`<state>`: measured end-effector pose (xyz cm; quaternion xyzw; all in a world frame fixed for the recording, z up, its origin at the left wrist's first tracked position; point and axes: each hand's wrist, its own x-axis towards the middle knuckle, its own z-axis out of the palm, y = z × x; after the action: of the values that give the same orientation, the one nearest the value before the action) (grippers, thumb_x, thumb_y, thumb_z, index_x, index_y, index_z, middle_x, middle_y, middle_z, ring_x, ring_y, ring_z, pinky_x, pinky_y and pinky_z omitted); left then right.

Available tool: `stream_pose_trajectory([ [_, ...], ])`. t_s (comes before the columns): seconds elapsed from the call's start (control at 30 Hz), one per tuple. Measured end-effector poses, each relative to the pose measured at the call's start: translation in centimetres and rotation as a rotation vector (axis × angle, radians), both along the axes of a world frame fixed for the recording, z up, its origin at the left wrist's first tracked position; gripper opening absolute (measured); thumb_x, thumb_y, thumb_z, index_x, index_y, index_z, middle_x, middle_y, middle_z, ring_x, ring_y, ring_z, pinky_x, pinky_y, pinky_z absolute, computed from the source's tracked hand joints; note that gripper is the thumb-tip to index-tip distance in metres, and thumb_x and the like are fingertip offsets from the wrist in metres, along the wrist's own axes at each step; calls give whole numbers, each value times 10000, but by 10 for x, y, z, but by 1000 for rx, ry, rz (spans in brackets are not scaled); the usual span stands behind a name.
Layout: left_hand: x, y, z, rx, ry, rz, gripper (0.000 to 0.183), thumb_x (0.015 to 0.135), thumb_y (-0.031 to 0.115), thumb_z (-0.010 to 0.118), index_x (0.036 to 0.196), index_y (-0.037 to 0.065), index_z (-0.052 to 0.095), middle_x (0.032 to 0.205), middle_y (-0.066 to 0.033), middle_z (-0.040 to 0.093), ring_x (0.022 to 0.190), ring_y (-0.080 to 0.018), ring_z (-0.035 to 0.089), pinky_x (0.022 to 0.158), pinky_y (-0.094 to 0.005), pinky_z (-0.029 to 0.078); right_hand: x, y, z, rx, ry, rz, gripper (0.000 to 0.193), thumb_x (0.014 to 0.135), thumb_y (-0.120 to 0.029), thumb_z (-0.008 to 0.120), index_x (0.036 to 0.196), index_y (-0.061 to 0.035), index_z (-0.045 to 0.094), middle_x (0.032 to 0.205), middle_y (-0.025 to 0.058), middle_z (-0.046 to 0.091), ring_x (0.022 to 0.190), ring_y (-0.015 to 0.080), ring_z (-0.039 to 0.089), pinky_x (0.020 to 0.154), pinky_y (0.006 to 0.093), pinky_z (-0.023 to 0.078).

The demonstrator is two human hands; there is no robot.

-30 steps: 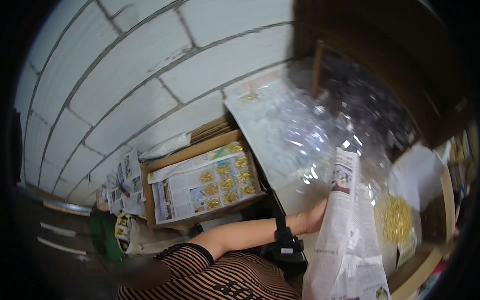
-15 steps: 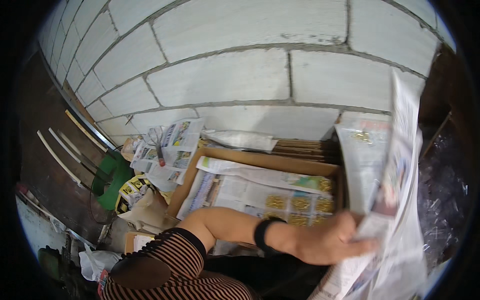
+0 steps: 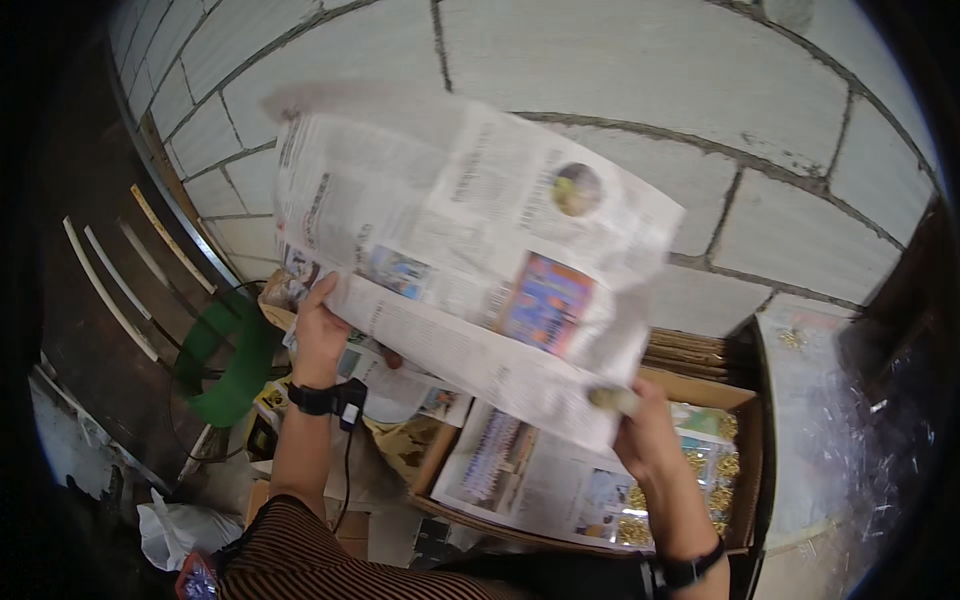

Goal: Sorting and packaging small gold-colored metal parts into plastic bags and larger boxes, then using an industrial machine to assist in further packaging.

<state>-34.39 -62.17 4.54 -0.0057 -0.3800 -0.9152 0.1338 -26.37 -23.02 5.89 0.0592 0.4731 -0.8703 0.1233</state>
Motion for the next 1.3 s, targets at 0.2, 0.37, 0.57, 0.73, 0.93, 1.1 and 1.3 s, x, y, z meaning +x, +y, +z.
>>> stream_pose_trajectory([
  [0.2,-19,-159,-79,-3,-137,429,394,770,38,629,1151,39,527,1122,-86,591,1046,-249,562,901,-403,458,-82,-144,-47,-78,-39,270,250,753,-24,654,982,60,598,909,123,651,734,181,648,604,276,540],
  [0.37,-2,-140,-88,96,-154,275,366,839,114,580,1189,53,492,1137,-95,581,1054,-270,560,917,-416,450,-91,-188,-42,-107,-100,406,302,805,-26,616,1086,67,556,1057,133,619,913,212,631,791,348,549],
  [0.57,-10,-98,-106,86,-273,77,277,842,121,581,1099,23,544,1061,-81,620,999,-230,598,862,-354,493,-93,-185,-46,324,435,739,547,735,57,603,1263,-6,474,1142,133,587,1048,204,568,866,342,497],
  [0.73,-18,-87,-92,164,-222,130,275,852,124,571,1107,25,540,1053,-79,620,1001,-226,594,873,-356,484,-105,-219,-80,1114,990,750,568,721,-5,610,1266,-23,451,1158,183,556,998,301,567,858,389,452],
  [0.93,-11,-54,-90,162,-270,113,334,852,165,572,1157,42,514,1102,-67,600,1033,-237,575,897,-379,460,-110,-266,-138,1115,1257,-111,450,749,-155,607,1181,-70,514,1163,140,544,1051,290,547,880,399,463],
  [1.1,4,-67,-91,190,-269,130,340,854,181,540,1156,27,525,1092,-94,606,1056,-264,555,924,-417,423,-104,-262,-86,1316,1170,57,402,737,-144,623,1121,-63,532,1011,137,559,880,296,567,728,399,468],
  [1.3,-6,-78,-70,261,-80,70,303,848,142,526,1108,-11,547,1104,-121,610,1045,-269,570,945,-413,425,-79,-173,-33,1614,1067,168,253,712,-81,618,941,-20,529,771,132,555,607,282,580,507,379,475],
])
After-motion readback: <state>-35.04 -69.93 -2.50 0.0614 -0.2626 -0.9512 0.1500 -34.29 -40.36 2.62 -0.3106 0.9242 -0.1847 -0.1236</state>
